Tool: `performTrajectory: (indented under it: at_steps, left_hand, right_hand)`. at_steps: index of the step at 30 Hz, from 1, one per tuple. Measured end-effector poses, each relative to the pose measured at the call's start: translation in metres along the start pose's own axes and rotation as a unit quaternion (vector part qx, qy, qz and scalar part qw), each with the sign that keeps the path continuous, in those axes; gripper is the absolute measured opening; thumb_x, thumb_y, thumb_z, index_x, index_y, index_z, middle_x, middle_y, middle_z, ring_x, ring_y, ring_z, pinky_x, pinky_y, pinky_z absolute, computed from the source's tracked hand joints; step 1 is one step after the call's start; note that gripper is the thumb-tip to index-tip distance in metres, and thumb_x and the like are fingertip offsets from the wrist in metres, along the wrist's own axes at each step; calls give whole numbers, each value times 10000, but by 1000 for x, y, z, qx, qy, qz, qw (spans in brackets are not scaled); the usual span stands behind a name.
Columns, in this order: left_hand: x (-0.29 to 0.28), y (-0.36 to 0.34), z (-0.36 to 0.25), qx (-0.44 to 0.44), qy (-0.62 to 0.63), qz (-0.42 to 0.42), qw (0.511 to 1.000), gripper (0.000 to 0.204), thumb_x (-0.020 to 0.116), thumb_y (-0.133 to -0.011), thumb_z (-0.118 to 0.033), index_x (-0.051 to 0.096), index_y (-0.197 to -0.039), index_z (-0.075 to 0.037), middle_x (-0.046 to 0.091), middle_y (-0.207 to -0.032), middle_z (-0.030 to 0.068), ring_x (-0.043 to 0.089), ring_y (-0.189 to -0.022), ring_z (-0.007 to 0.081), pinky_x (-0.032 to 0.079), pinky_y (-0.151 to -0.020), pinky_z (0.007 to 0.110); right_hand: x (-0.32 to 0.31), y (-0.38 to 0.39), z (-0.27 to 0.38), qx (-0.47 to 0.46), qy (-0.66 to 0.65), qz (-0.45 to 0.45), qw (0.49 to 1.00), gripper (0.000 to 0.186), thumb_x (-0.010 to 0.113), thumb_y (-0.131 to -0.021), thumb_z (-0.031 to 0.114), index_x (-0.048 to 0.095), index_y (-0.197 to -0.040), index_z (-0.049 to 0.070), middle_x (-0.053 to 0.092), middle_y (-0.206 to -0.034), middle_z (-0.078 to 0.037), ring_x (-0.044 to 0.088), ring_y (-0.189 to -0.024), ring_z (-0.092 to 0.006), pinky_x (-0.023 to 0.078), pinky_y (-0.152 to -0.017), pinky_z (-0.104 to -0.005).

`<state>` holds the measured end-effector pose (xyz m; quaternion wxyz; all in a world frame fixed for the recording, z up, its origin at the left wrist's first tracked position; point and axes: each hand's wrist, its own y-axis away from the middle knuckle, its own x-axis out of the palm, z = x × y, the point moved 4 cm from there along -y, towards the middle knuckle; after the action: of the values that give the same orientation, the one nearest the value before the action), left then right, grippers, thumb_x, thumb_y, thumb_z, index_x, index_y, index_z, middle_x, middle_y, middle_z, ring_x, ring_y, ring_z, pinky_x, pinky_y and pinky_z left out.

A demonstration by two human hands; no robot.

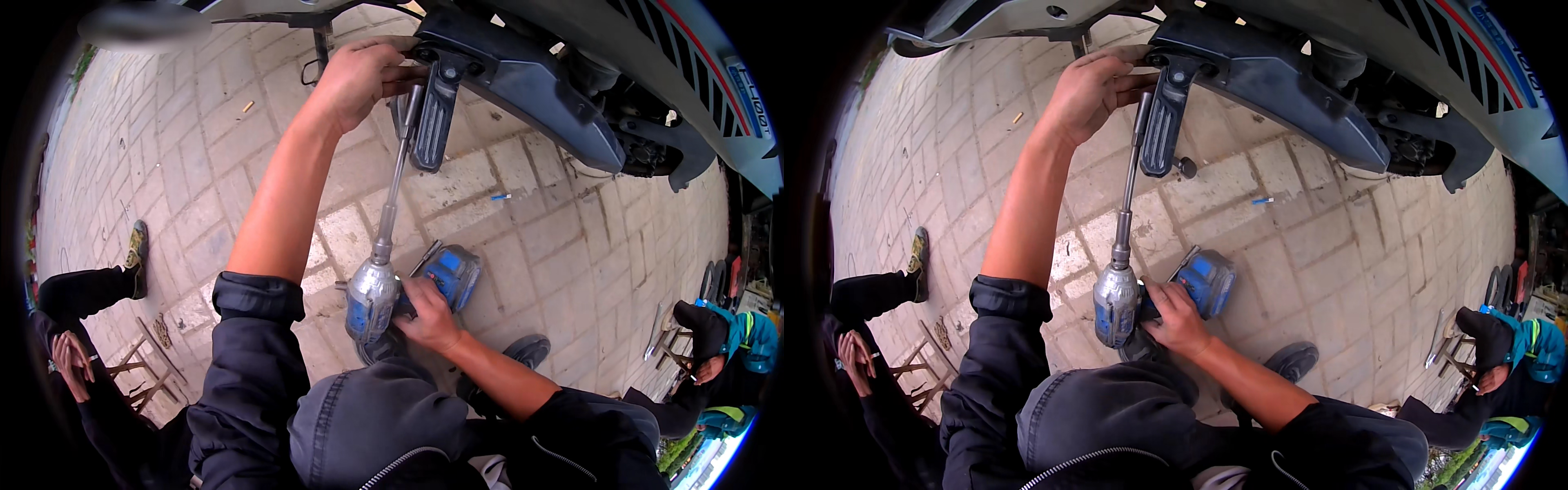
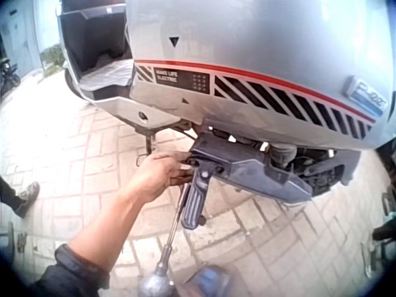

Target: The person uses a cordless impact driver to remove a plastic cover and footrest from the rear of a scooter. They handle the screws and plastic parts, then reinstall and secure the footrest with the impact driver.

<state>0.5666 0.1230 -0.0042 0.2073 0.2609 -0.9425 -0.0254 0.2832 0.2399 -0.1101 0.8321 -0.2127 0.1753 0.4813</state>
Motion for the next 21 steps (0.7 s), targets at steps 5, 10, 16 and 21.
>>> performTrajectory:
  at_steps: [5, 10, 16, 21]
  left_hand:
    - [-8, -6, 7, 11, -5, -5, 1000, 378, 419, -904, -93, 501, -1215, 107, 596, -1140, 172, 610, -995, 268, 476, -859, 376]
    - [-13, -14, 11, 14, -6, 9, 1000, 335, 430, -906, -86, 524, -1177, 87, 605, -1120, 158, 618, -973, 253, 488, -850, 369]
    - [-12, -14, 13, 3, -47, -15, 999, 306, 456, -901, -76, 532, -1155, 77, 609, -1103, 155, 624, -970, 258, 500, -850, 367]
    - [-8, -10, 7, 12, -134, -24, 991, 329, 483, -902, -105, 544, -1175, 68, 615, -1090, 129, 619, -949, 238, 508, -835, 361]
  right_hand:
    - [-2, -15, 2, 5, -3, -5, 1000, 821, 745, -556, 21, 448, -1321, -11, 567, -1015, -174, 543, -949, -358, 441, -869, -422]
    - [0, -29, 4, 29, -38, -14, 999, 834, 754, -574, 26, 427, -1340, 0, 570, -1042, -179, 548, -971, -361, 441, -876, -428]
    - [7, -34, 8, 45, -47, -29, 997, 825, 751, -590, 37, 425, -1348, 16, 567, -1062, -179, 549, -976, -358, 442, -880, -420]
    - [11, -38, 10, 49, -37, -44, 997, 815, 742, -598, 37, 424, -1348, 14, 567, -1046, -174, 544, -972, -356, 443, -878, -410]
